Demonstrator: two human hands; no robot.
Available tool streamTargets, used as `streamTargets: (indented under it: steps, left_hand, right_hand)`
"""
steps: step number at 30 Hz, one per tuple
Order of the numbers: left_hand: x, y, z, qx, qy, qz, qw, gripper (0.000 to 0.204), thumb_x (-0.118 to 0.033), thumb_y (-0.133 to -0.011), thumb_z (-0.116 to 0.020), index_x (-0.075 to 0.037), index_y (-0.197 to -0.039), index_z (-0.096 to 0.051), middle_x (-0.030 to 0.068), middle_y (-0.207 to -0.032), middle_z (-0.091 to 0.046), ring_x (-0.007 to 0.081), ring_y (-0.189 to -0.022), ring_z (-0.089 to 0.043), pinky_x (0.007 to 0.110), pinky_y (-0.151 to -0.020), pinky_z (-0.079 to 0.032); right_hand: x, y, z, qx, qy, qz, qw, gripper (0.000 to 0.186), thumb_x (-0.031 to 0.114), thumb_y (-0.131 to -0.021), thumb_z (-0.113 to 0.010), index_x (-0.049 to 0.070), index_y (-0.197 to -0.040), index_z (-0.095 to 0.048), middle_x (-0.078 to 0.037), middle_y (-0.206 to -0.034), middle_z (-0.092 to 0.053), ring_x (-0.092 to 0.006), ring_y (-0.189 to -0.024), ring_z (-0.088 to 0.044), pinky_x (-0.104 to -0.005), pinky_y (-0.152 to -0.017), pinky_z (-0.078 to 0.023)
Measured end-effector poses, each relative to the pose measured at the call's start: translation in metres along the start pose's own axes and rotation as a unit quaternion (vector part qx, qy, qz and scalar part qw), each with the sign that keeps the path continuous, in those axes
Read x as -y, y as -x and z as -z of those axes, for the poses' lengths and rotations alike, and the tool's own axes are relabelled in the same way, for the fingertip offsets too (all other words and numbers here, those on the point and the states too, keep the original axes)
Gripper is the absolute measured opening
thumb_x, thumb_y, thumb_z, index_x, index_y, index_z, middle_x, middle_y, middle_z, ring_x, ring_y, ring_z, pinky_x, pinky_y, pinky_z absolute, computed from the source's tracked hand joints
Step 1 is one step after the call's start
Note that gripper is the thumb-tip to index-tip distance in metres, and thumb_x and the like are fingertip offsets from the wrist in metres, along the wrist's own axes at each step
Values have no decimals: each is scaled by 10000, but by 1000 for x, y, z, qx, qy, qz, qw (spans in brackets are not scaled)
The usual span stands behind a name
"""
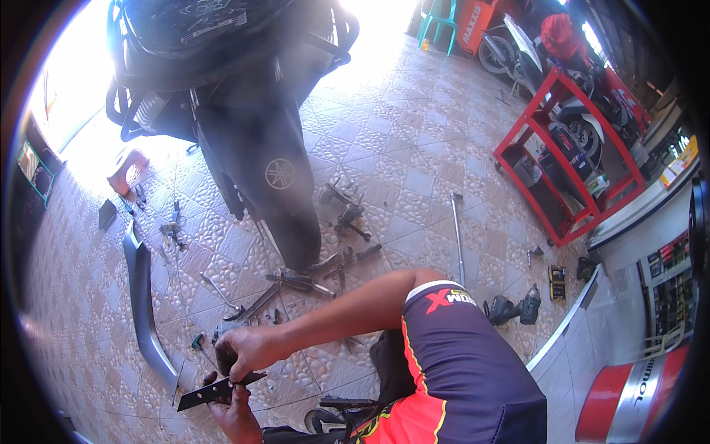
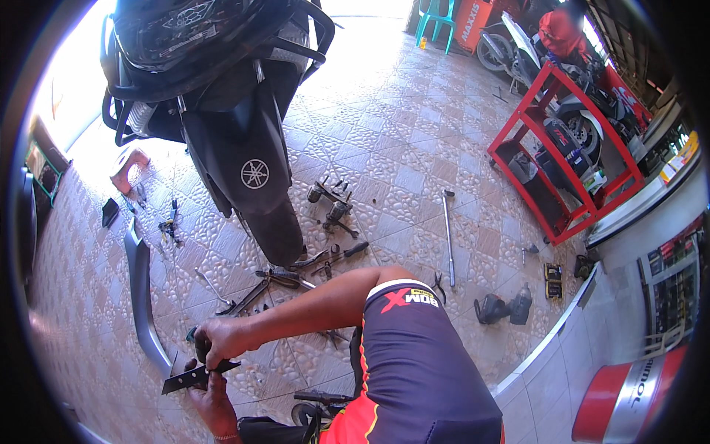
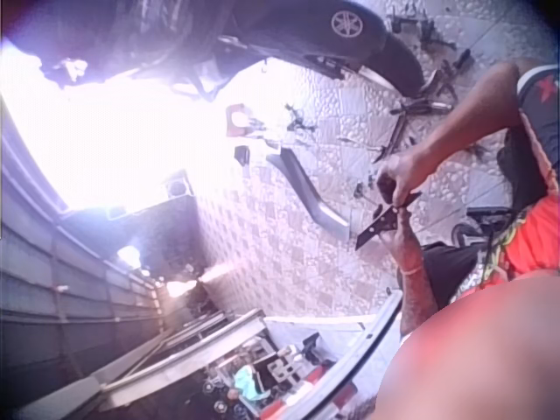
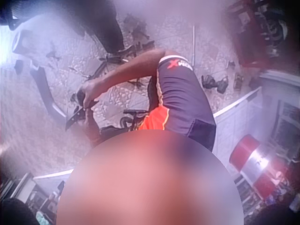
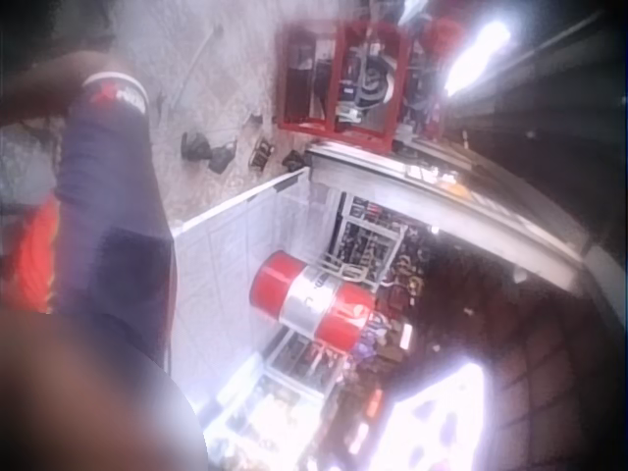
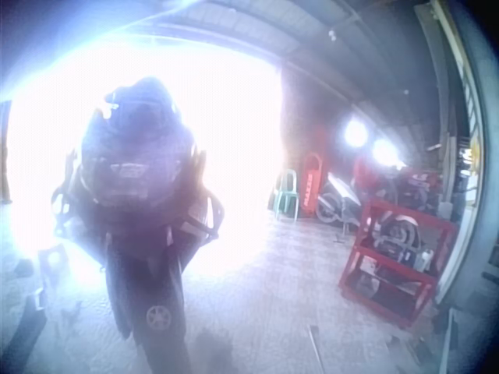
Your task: The person is working on a motorcycle in a workshop. They are using pliers to adjust a metal bracket, likely part of the motorcycle's undercarriage or frame.
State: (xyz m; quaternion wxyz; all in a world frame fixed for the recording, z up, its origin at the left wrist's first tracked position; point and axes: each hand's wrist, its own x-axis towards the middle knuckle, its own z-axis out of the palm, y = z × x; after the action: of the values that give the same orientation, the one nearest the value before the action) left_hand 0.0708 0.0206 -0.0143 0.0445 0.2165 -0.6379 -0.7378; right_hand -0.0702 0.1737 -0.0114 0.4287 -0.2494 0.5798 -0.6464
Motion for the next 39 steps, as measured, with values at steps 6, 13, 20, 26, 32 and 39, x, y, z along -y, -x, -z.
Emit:
streamTargets:
  steps: [6,13,20,26,32,39]
  left_hand:
    - [0,0,-1,2,-8,-17,1000,527,-25,-952,-632,-64,-1425,-403,39,-1183,-589,89,-961,-573,213,-747,-444]
    - [-1,1,-2,49,2,-17,999,544,-17,-930,-655,-34,-1410,-399,39,-1182,-564,87,-921,-547,214,-742,-447]
    - [-26,10,-18,87,-102,-54,989,233,-135,-937,-652,29,-1103,-645,76,-1006,-644,161,-924,-586,317,-824,-466]
    - [-34,10,-26,89,-93,-53,990,217,-136,-960,-625,7,-1122,-640,43,-1014,-654,103,-891,-567,269,-776,-450]
    - [-30,8,-20,81,-94,-31,992,218,-133,-960,-623,6,-1128,-636,40,-1015,-653,100,-885,-563,264,-769,-447]
    - [-28,8,-20,81,-95,-24,992,221,-130,-960,-622,4,-1135,-631,38,-1017,-652,96,-879,-560,258,-761,-444]
  right_hand:
    - [1,1,0,21,-33,25,999,223,24,-767,-764,-11,-947,-636,-76,-864,-708,-153,-814,-672,-302,-719,-538]
    - [14,4,4,46,18,-20,999,213,98,-805,-773,4,-962,-663,-85,-855,-719,-164,-814,-676,-325,-705,-527]
    - [16,7,2,30,102,-14,994,237,179,-822,-795,-2,-941,-699,-79,-877,-736,-167,-798,-674,-334,-690,-517]
    - [7,3,2,30,86,13,996,269,188,-823,-799,-10,-976,-699,-83,-858,-724,-169,-784,-659,-339,-697,-518]
    - [2,0,2,24,85,5,996,262,183,-825,-796,-7,-976,-698,-81,-870,-722,-168,-799,-654,-341,-703,-516]
    - [5,3,2,24,63,9,998,252,182,-834,-790,-6,-976,-700,-78,-876,-722,-169,-803,-655,-339,-711,-519]
